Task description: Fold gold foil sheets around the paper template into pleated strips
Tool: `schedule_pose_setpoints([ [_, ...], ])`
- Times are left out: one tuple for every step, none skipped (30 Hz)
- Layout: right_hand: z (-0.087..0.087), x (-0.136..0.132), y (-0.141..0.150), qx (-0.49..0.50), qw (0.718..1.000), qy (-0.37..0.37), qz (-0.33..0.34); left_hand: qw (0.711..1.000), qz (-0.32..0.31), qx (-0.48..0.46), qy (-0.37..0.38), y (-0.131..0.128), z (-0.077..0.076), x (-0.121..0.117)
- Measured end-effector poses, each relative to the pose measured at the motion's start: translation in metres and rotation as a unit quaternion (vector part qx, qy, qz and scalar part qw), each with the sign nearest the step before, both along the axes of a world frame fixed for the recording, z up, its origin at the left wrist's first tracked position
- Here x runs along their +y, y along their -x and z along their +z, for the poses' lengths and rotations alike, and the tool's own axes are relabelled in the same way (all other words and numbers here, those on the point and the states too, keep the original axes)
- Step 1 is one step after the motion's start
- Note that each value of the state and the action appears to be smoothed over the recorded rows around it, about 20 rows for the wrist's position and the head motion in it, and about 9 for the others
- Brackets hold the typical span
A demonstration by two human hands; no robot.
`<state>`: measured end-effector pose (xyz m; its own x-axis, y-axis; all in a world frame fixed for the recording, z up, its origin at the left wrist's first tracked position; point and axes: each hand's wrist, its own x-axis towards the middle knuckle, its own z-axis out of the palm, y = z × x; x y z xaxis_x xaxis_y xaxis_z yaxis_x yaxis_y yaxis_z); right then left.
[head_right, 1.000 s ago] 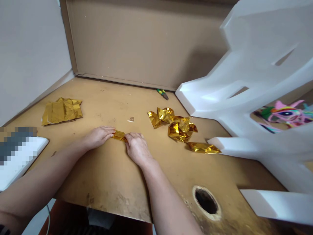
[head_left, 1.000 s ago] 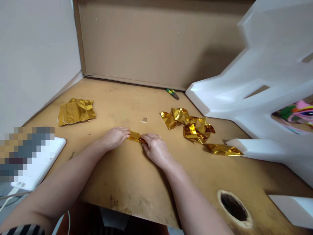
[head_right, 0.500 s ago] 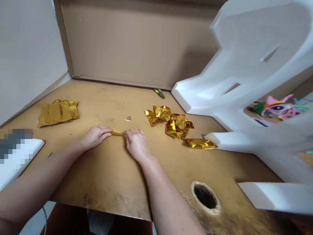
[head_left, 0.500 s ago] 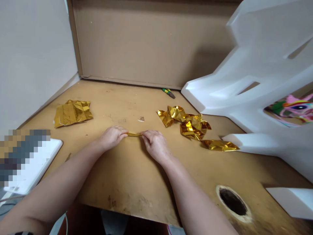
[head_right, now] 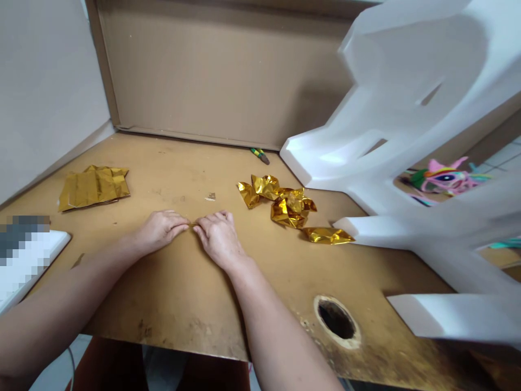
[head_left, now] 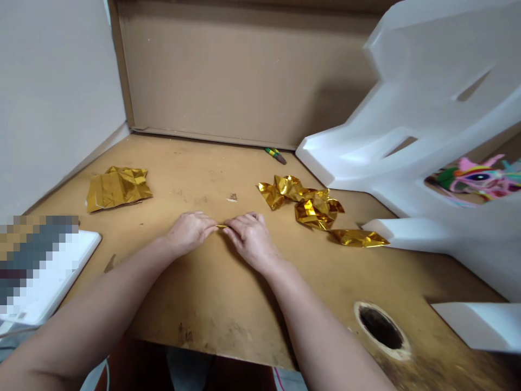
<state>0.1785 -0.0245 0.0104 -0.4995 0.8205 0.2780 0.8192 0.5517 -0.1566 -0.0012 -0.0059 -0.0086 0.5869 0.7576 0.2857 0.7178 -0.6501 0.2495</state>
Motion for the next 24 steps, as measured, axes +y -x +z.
schedule_pose_setpoints([
  [0.0,0.0,0.001,-0.007,1.0,0.005,0.0,1.0,-0.004,-0.008,0.005,0.0,0.0,-0.001],
  [0.0,0.0,0.001,-0.012,1.0,0.012,0.0,1.0,-0.006,-0.02,0.012,-0.001,0.001,-0.001],
  [0.001,0.0,0.001,-0.014,1.0,0.018,-0.002,0.999,-0.004,-0.035,0.024,0.0,0.001,-0.001],
  [0.001,0.001,0.001,-0.014,1.0,0.023,-0.005,0.998,0.002,-0.054,0.037,0.001,0.001,0.0],
  [0.002,0.002,0.0,-0.011,1.0,0.026,-0.01,0.996,0.011,-0.075,0.054,0.002,0.0,0.0],
  [0.002,0.002,-0.001,-0.006,0.999,0.029,-0.016,0.992,0.021,-0.099,0.072,0.003,0.0,0.001],
  [0.002,0.003,-0.002,0.003,0.999,0.033,-0.022,0.987,0.033,-0.126,0.092,0.004,0.0,0.003],
  [0.003,0.004,-0.004,0.016,0.999,0.037,-0.029,0.981,0.046,-0.154,0.112,0.006,0.0,0.004],
  [0.003,0.005,-0.006,0.034,0.998,0.044,-0.036,0.973,0.059,-0.182,0.132,0.007,0.0,0.006],
  [0.004,0.006,-0.008,0.055,0.996,0.054,-0.042,0.963,0.071,-0.21,0.154,0.008,0.0,0.007],
  [0.004,0.007,-0.01,0.081,0.993,0.065,-0.05,0.953,0.082,-0.236,0.174,0.009,0.0,0.009],
  [0.004,0.008,-0.012,0.109,0.989,0.08,-0.057,0.941,0.092,-0.26,0.194,0.01,0.0,0.011],
  [0.004,0.009,-0.014,0.14,0.983,0.097,-0.065,0.93,0.1,-0.283,0.213,0.011,0.001,0.012],
  [0.004,0.01,-0.016,0.171,0.976,0.114,-0.072,0.917,0.107,-0.306,0.232,0.012,0.002,0.013],
  [0.004,0.012,-0.018,0.202,0.968,0.131,-0.079,0.904,0.112,-0.329,0.249,0.012,0.003,0.014],
  [0.003,0.013,-0.02,0.232,0.958,0.146,-0.084,0.89,0.116,-0.352,0.266,0.012,0.004,0.015],
  [0.003,0.015,-0.022,0.26,0.948,0.16,-0.089,0.875,0.12,-0.375,0.282,0.012,0.005,0.015],
  [0.003,0.016,-0.024,0.285,0.939,0.172,-0.093,0.86,0.126,-0.395,0.297,0.012,0.005,0.015],
  [0.002,0.017,-0.025,0.305,0.93,0.183,-0.094,0.847,0.133,-0.411,0.31,0.012,0.006,0.015],
  [0.002,0.018,-0.026,0.323,0.922,0.193,-0.094,0.835,0.14,-0.425,0.32,0.012,0.006,0.015],
  [0.002,0.018,-0.027,0.337,0.915,0.202,-0.093,0.826,0.147,-0.436,0.326,0.012,0.006,0.015],
  [0.002,0.019,-0.027,0.348,0.909,0.209,-0.089,0.819,0.152,-0.445,0.328,0.011,0.006,0.015],
  [0.002,0.019,-0.028,0.357,0.905,0.215,-0.086,0.817,0.155,-0.451,0.325,0.011,0.005,0.015],
  [0.002,0.019,-0.028,0.364,0.902,0.219,-0.084,0.819,0.156,-0.453,0.317,0.011,0.004,0.016],
])
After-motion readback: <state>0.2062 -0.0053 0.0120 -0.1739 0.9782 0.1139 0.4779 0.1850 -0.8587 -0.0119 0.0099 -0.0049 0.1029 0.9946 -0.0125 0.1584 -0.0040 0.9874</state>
